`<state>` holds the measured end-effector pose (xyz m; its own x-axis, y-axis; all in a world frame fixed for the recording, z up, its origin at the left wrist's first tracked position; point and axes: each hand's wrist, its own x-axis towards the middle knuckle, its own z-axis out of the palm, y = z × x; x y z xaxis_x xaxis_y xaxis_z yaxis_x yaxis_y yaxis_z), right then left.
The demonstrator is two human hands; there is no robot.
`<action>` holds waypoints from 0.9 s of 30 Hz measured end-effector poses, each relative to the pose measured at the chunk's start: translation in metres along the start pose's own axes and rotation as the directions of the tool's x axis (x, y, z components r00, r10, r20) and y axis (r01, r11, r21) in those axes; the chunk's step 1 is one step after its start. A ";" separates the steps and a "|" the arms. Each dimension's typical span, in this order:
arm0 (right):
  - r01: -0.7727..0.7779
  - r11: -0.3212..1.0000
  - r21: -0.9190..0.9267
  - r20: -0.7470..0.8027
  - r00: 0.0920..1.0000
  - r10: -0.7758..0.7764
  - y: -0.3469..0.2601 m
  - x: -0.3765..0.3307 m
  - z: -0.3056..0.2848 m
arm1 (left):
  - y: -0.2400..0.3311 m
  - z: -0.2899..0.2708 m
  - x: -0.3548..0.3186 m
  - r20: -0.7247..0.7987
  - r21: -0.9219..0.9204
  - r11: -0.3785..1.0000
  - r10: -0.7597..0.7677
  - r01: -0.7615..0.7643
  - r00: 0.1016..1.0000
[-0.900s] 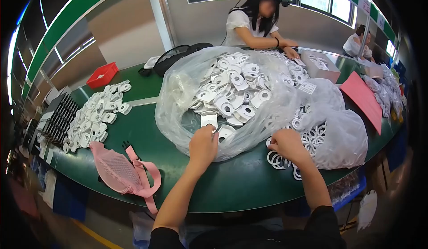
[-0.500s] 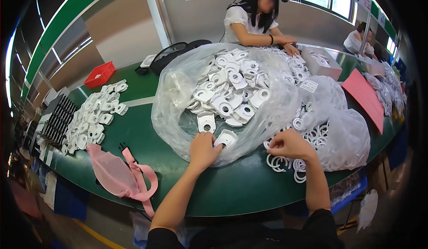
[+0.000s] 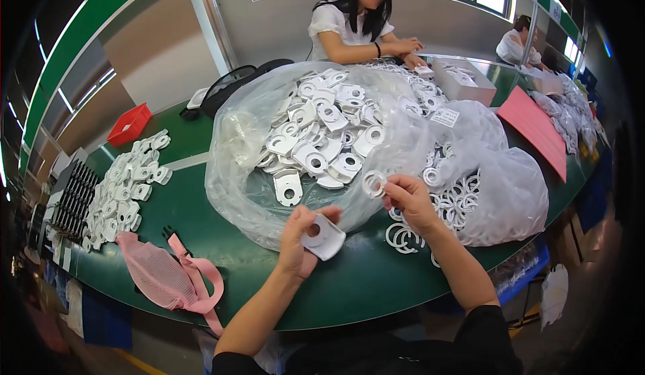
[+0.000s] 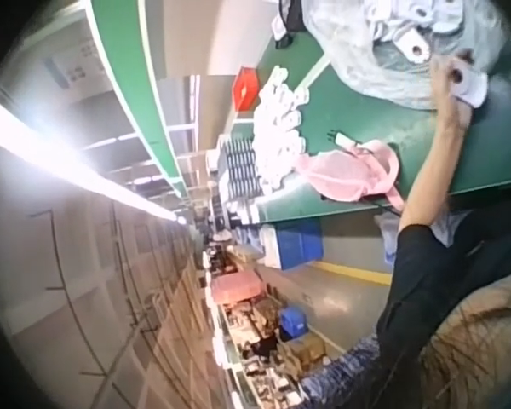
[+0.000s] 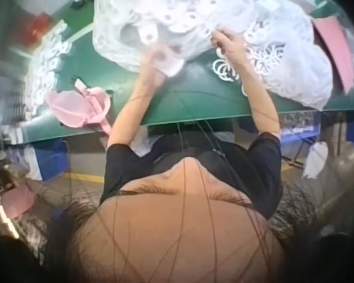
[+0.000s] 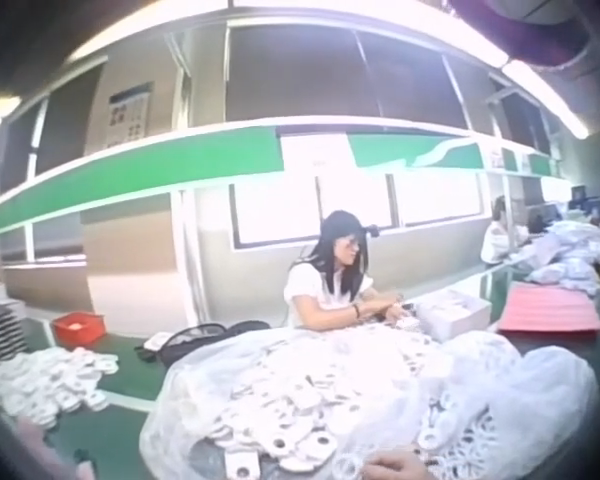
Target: Assembling white plastic rings into larger plastic housing components on an assembly line.
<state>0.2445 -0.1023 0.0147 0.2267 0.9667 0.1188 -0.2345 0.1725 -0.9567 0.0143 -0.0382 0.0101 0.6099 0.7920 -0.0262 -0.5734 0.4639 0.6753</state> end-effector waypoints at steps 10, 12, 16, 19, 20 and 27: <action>-0.133 0.990 -0.043 0.145 0.980 0.138 0.006 -0.012 0.013 | -0.018 0.012 -0.007 -0.011 0.207 0.965 -0.164 0.163 0.986; -0.150 0.978 -0.146 0.169 0.970 0.174 0.001 -0.014 0.014 | -0.028 0.003 -0.004 0.005 0.298 0.946 -0.139 0.131 0.990; -0.083 0.897 -0.434 0.152 0.975 0.163 0.009 -0.016 0.024 | -0.033 -0.008 -0.001 0.024 0.165 0.956 -0.249 0.242 0.968; -0.072 0.879 -0.472 0.135 0.979 0.153 0.013 -0.016 0.027 | -0.034 0.003 -0.005 -0.149 0.044 0.964 -0.252 0.262 0.956; -0.075 0.880 -0.469 0.132 0.979 0.154 0.013 -0.016 0.028 | -0.036 -0.001 -0.004 -0.146 0.044 0.963 -0.256 0.265 0.955; 0.133 0.454 -0.881 -0.082 0.902 -0.423 -0.028 -0.008 -0.001 | -0.032 -0.015 0.000 -0.030 0.263 0.939 -0.221 0.221 0.975</action>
<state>0.2503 -0.1150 0.0405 0.3810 0.7837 0.4906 0.7567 0.0406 -0.6525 0.0241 -0.0474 -0.0225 0.7051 0.6812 -0.1970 -0.2595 0.5064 0.8223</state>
